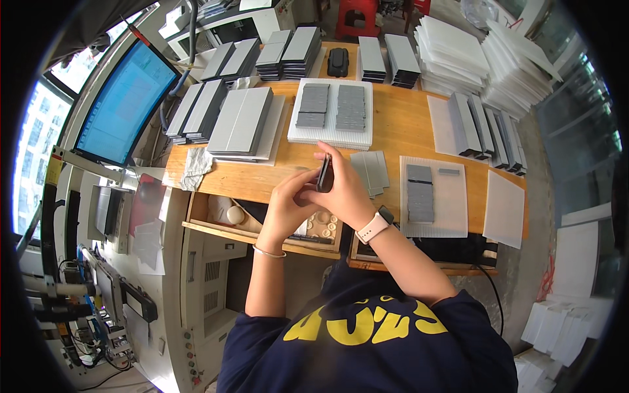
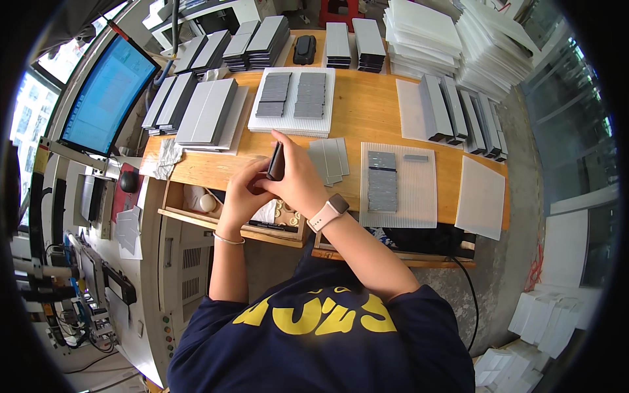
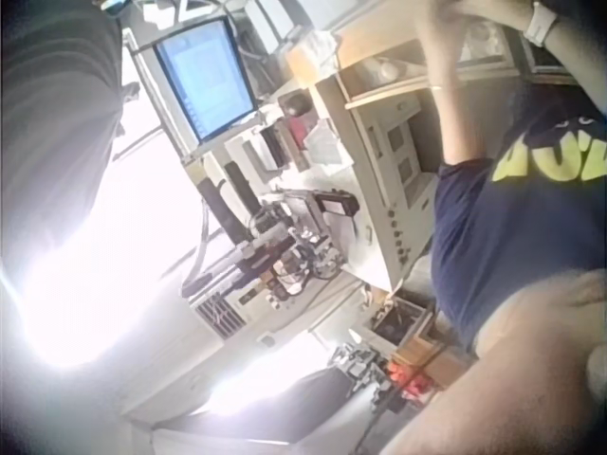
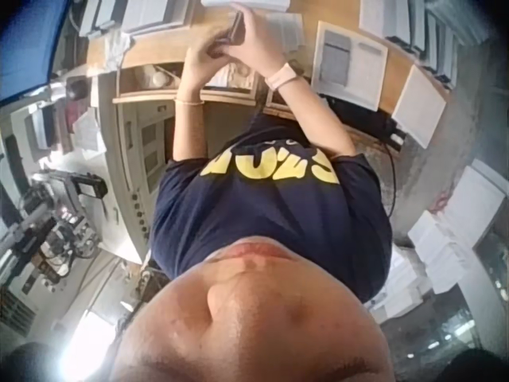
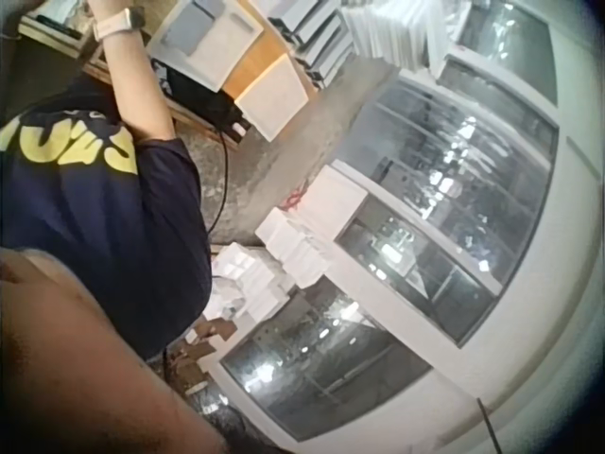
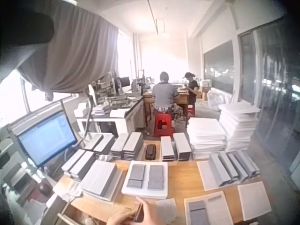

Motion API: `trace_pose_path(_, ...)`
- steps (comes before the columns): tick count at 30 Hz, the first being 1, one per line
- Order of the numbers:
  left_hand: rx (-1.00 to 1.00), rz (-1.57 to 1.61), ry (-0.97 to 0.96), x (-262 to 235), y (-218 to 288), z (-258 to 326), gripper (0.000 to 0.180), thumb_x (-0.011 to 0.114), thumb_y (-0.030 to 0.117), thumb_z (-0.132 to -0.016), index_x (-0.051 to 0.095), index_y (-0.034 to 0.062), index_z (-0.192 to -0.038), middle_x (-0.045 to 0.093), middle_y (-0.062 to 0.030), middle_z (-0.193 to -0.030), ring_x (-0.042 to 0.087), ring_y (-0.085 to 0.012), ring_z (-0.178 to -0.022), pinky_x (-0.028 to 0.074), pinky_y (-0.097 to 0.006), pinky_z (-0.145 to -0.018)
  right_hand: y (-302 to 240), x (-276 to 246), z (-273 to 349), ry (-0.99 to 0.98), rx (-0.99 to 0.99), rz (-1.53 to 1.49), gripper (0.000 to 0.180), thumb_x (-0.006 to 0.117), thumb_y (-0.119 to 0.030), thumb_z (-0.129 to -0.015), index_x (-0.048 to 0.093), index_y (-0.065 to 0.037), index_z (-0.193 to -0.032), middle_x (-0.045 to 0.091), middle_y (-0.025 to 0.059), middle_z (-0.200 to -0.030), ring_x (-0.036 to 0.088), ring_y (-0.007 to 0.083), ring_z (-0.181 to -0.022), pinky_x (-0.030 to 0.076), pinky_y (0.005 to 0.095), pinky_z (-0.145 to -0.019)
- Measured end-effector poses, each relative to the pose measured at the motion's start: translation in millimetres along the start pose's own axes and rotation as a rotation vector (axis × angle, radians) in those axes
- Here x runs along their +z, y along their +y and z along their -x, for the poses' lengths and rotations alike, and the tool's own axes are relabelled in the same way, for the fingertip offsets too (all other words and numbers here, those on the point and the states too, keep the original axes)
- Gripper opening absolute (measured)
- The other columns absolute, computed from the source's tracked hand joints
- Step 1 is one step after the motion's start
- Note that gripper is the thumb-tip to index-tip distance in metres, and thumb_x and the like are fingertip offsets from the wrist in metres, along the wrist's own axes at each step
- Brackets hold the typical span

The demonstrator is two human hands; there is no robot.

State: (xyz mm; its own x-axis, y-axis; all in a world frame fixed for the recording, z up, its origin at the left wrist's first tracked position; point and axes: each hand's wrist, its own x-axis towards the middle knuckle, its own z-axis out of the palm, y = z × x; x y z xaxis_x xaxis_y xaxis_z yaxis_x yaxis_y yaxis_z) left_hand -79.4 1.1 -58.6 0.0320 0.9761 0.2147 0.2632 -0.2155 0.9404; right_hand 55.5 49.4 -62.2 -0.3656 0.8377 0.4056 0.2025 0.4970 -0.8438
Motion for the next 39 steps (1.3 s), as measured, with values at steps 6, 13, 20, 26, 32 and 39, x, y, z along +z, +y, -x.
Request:
trace_pose_path(6, 0.022, 0.054, -0.062, -6, 7, -5, 0.063, 0.068, -0.009, -0.058, 0.048, 0.0008, -0.117, 0.049, -0.0090, -0.112, 0.053, -0.0180, -0.099, 0.047, -0.028, -0.081, 0, -2, -2, 0.000, 0.049, -0.005, 0.069, 0.076, -0.014, -0.059, 0.040, -0.006, -0.118, 0.055, 0.0140, -0.102, 0.054, 0.0291, -0.094, 0.044, 0.0358, -0.081)
trace_pose_path(13, 0.169, 0.272, -0.054, -17, 12, -10, 0.062, 0.071, 0.001, -0.060, 0.048, 0.0013, -0.118, 0.049, -0.0087, -0.110, 0.051, -0.0191, -0.100, 0.044, -0.030, -0.085, -1, -2, -2, 0.079, -0.073, 0.025, 0.059, 0.074, -0.013, -0.061, 0.044, -0.007, -0.112, 0.053, 0.0125, -0.099, 0.051, 0.0292, -0.094, 0.042, 0.0361, -0.080)
trace_pose_path(20, 0.135, -0.027, 0.098, 14, 15, -16, 0.043, 0.062, -0.007, -0.066, 0.055, -0.0008, -0.107, 0.054, -0.0064, -0.093, 0.055, -0.0142, -0.086, 0.046, -0.025, -0.075, 9, 0, -1, 0.065, -0.061, 0.089, 0.057, 0.070, -0.010, -0.064, 0.042, -0.004, -0.113, 0.052, 0.0150, -0.098, 0.050, 0.0319, -0.091, 0.042, 0.0370, -0.080)
trace_pose_path(26, 0.202, -0.235, 0.344, 24, 17, -15, 0.033, 0.058, -0.007, -0.067, 0.060, 0.0009, -0.100, 0.059, -0.0073, -0.081, 0.058, -0.0152, -0.072, 0.047, -0.025, -0.067, 11, 3, 0, 0.072, -0.062, 0.175, 0.069, 0.073, -0.014, -0.064, 0.037, -0.001, -0.121, 0.055, 0.0144, -0.096, 0.055, 0.0285, -0.086, 0.045, 0.0347, -0.075)
trace_pose_path(32, 0.198, -0.265, 0.612, 35, 12, -16, 0.028, 0.059, -0.006, -0.068, 0.063, 0.0017, -0.095, 0.061, -0.0081, -0.076, 0.059, -0.0156, -0.065, 0.048, -0.025, -0.061, -4, 4, 3, 0.136, 0.069, 0.074, 0.074, 0.067, -0.011, -0.071, 0.023, -0.002, -0.130, 0.052, 0.0189, -0.099, 0.053, 0.0332, -0.089, 0.044, 0.0382, -0.076)
trace_pose_path(39, 0.198, -0.209, 0.439, 34, 42, -9, 0.036, 0.061, -0.004, -0.068, 0.059, 0.0011, -0.104, 0.060, -0.0096, -0.086, 0.059, -0.0179, -0.077, 0.048, -0.027, -0.068, -21, -13, 7, 0.127, -0.023, -0.033, 0.077, 0.069, -0.011, -0.069, 0.023, -0.006, -0.130, 0.056, 0.0162, -0.093, 0.056, 0.0320, -0.087, 0.046, 0.0367, -0.078)
